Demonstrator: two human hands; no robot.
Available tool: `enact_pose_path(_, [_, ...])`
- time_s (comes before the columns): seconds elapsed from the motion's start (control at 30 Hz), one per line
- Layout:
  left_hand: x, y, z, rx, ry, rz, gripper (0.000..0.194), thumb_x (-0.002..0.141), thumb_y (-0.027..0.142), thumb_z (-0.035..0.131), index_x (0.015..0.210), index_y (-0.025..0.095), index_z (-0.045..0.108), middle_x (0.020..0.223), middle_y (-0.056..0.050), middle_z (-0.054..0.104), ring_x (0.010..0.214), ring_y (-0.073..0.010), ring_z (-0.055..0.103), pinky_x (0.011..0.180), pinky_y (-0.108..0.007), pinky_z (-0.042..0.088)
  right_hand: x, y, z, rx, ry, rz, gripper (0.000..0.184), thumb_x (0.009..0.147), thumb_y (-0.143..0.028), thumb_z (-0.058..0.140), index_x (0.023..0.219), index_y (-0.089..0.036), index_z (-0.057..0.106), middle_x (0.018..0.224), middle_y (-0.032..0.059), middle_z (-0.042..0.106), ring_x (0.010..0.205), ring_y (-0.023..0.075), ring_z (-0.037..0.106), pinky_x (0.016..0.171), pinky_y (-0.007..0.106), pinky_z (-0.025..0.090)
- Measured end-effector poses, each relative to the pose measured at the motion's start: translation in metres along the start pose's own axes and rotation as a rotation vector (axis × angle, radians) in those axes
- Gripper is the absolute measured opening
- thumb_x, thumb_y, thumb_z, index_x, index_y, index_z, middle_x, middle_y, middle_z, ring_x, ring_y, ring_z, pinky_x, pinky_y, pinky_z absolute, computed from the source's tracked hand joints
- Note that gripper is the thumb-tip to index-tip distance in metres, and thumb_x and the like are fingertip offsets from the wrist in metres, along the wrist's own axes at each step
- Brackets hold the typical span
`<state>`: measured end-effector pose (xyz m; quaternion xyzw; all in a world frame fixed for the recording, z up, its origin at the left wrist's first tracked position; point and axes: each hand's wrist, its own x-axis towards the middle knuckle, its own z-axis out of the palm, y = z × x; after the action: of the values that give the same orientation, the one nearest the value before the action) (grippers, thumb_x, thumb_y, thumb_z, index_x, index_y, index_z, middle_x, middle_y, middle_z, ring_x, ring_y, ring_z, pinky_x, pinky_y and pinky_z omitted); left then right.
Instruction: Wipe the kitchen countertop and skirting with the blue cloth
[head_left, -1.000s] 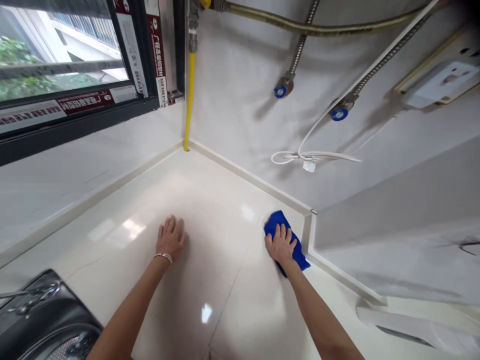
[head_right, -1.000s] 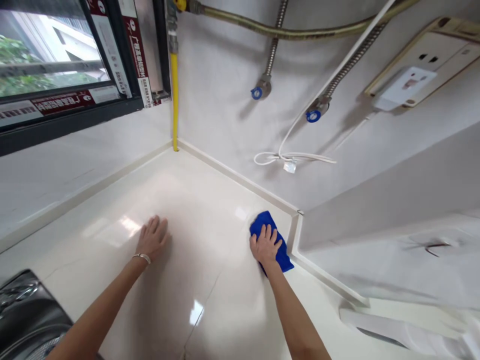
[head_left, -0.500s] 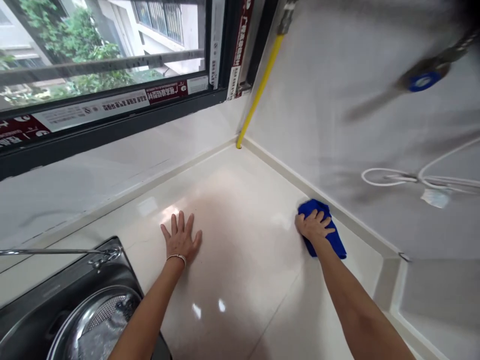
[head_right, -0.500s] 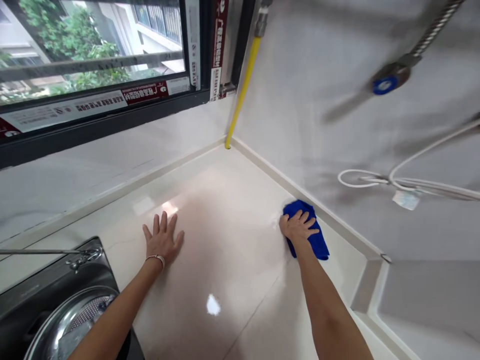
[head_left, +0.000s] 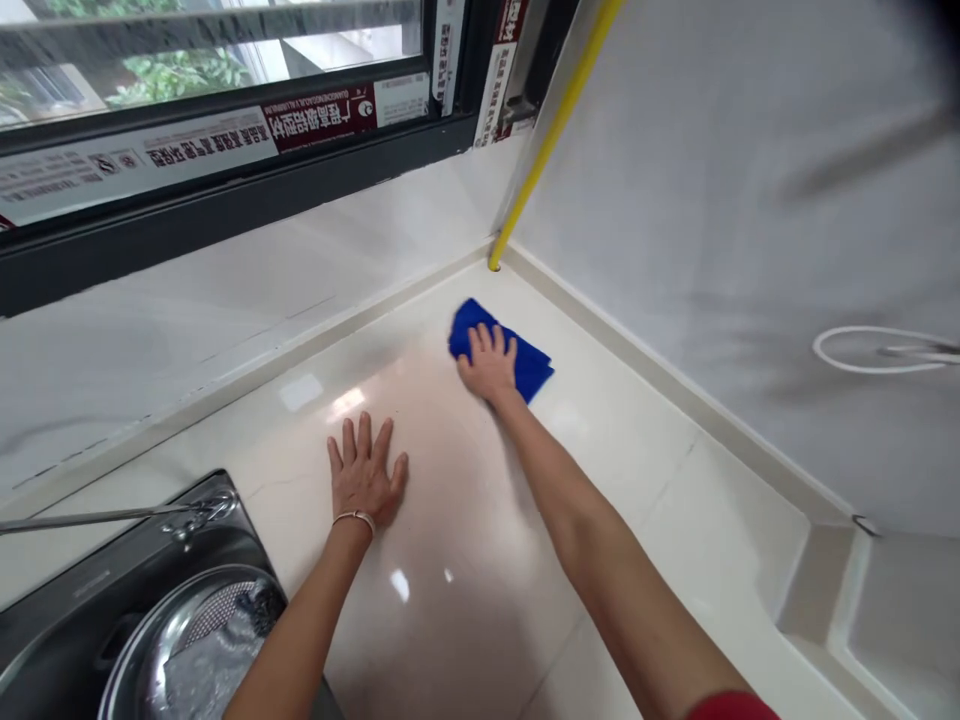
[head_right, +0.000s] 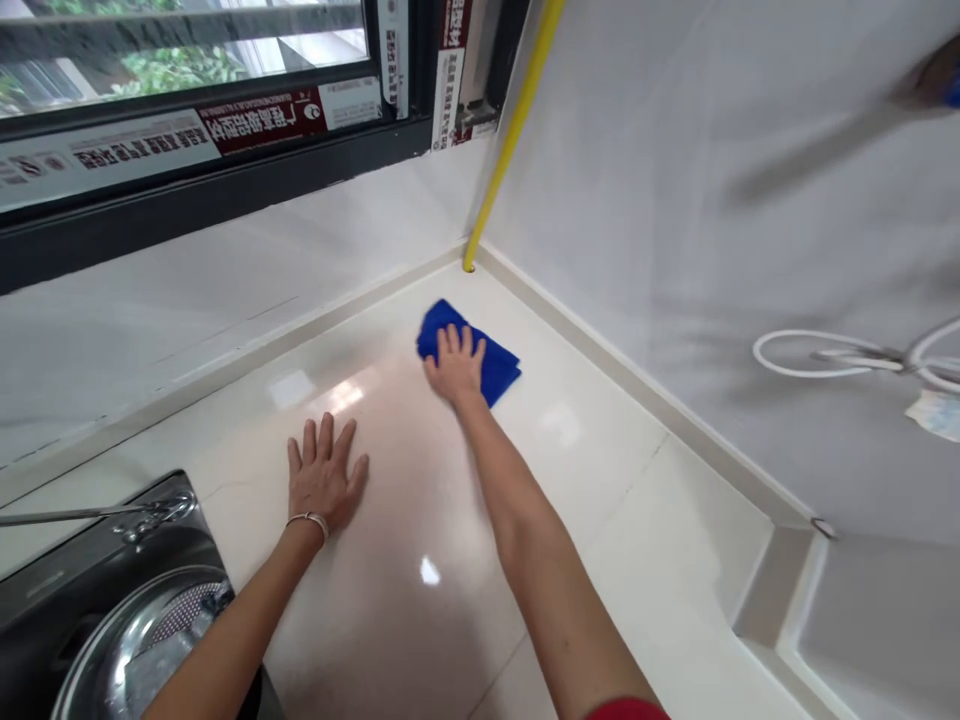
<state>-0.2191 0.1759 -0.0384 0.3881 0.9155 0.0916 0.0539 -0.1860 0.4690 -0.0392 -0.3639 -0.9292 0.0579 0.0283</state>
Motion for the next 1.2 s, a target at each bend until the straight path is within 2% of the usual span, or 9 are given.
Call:
enact_pose_path(0.07, [0.001, -0.001, -0.002, 0.003, 0.0, 0.008, 0.062, 0.097, 0.051, 0.03, 0.153, 0.025, 0.03, 0.166, -0.011, 0.014, 0.153, -0.0356, 0.002, 0.123, -0.061, 0.007, -0.013, -0.027, -0.001, 0.036, -0.011, -0.135, 0.065, 0.095, -0.043, 0.037, 0.155, -0.018, 0.026, 0.165, 0.007, 0.02, 0.152, 0.0324, 0.009, 0.121, 0.062, 0.006])
enact_pose_path(0.13, [0.003, -0.002, -0.004, 0.004, 0.007, 0.004, 0.061, 0.097, 0.049, 0.03, 0.153, 0.024, 0.031, 0.165, -0.012, 0.017, 0.152, -0.0364, 0.004, 0.122, -0.061, 0.009, -0.031, -0.042, -0.004, 0.066, -0.041, -0.245, 0.065, 0.096, -0.044, 0.039, 0.155, -0.02, 0.026, 0.165, 0.0051, 0.021, 0.152, 0.0302, 0.008, 0.122, 0.06, 0.004])
enact_pose_path(0.27, [0.006, -0.001, -0.005, 0.005, 0.034, -0.006, 0.058, 0.098, 0.042, 0.025, 0.152, 0.023, 0.033, 0.164, -0.013, 0.021, 0.152, -0.0361, 0.007, 0.122, -0.061, 0.011, -0.077, -0.038, -0.015, 0.126, -0.098, -0.47, 0.064, 0.096, -0.044, 0.043, 0.154, -0.023, 0.027, 0.165, 0.0021, 0.023, 0.153, 0.0264, 0.007, 0.124, 0.056, 0.003])
enact_pose_path(0.57, [0.01, -0.003, -0.005, 0.002, 0.066, -0.004, 0.057, 0.099, 0.039, 0.02, 0.153, 0.025, 0.032, 0.163, -0.012, 0.024, 0.152, -0.0347, 0.011, 0.122, -0.06, 0.012, -0.202, 0.033, -0.032, 0.226, -0.214, -0.698, 0.067, 0.094, -0.045, 0.046, 0.154, -0.024, 0.026, 0.163, 0.0049, 0.028, 0.154, 0.0263, 0.007, 0.124, 0.06, 0.005])
enact_pose_path(0.77, [0.012, -0.006, -0.001, 0.017, 0.078, 0.007, 0.058, 0.099, 0.041, 0.018, 0.153, 0.025, 0.031, 0.163, -0.012, 0.024, 0.152, -0.0354, 0.012, 0.121, -0.06, 0.013, -0.249, 0.095, -0.042, 0.179, -0.194, -0.537, 0.071, 0.089, -0.041, 0.051, 0.154, -0.024, 0.028, 0.161, 0.007, 0.031, 0.153, 0.0269, 0.012, 0.124, 0.059, 0.009])
enact_pose_path(0.87, [0.011, -0.005, -0.001, 0.035, 0.08, 0.007, 0.058, 0.099, 0.041, 0.018, 0.153, 0.025, 0.03, 0.163, -0.012, 0.024, 0.152, -0.0353, 0.011, 0.121, -0.059, 0.013, -0.252, 0.125, -0.044, 0.12, -0.162, -0.402, 0.07, 0.088, -0.038, 0.05, 0.154, -0.025, 0.029, 0.162, 0.006, 0.029, 0.153, 0.0273, 0.013, 0.125, 0.058, 0.009])
enact_pose_path(0.97, [0.011, -0.005, 0.0, 0.053, 0.085, 0.005, 0.057, 0.099, 0.039, 0.02, 0.154, 0.025, 0.029, 0.163, -0.012, 0.025, 0.152, -0.035, 0.011, 0.121, -0.059, 0.013, -0.235, 0.151, -0.043, 0.063, -0.1, -0.257, 0.067, 0.09, -0.037, 0.046, 0.154, -0.024, 0.03, 0.163, 0.0052, 0.027, 0.153, 0.0273, 0.013, 0.125, 0.055, 0.009])
enact_pose_path(1.1, [0.012, -0.005, 0.001, 0.062, 0.081, 0.013, 0.057, 0.099, 0.039, 0.02, 0.154, 0.025, 0.027, 0.163, -0.012, 0.024, 0.152, -0.0352, 0.012, 0.12, -0.059, 0.015, -0.187, 0.174, -0.04, -0.025, -0.006, -0.041, 0.065, 0.093, -0.041, 0.039, 0.154, -0.02, 0.03, 0.163, 0.0068, 0.026, 0.152, 0.0288, 0.015, 0.124, 0.054, 0.012])
enact_pose_path(1.2, [0.012, -0.005, 0.002, 0.07, 0.09, 0.011, 0.056, 0.099, 0.038, 0.019, 0.154, 0.026, 0.028, 0.163, -0.011, 0.025, 0.151, -0.0355, 0.013, 0.12, -0.059, 0.015, -0.14, 0.179, -0.036, -0.071, 0.025, 0.127, 0.065, 0.094, -0.043, 0.035, 0.154, -0.018, 0.03, 0.164, 0.0057, 0.024, 0.151, 0.0299, 0.016, 0.122, 0.053, 0.013])
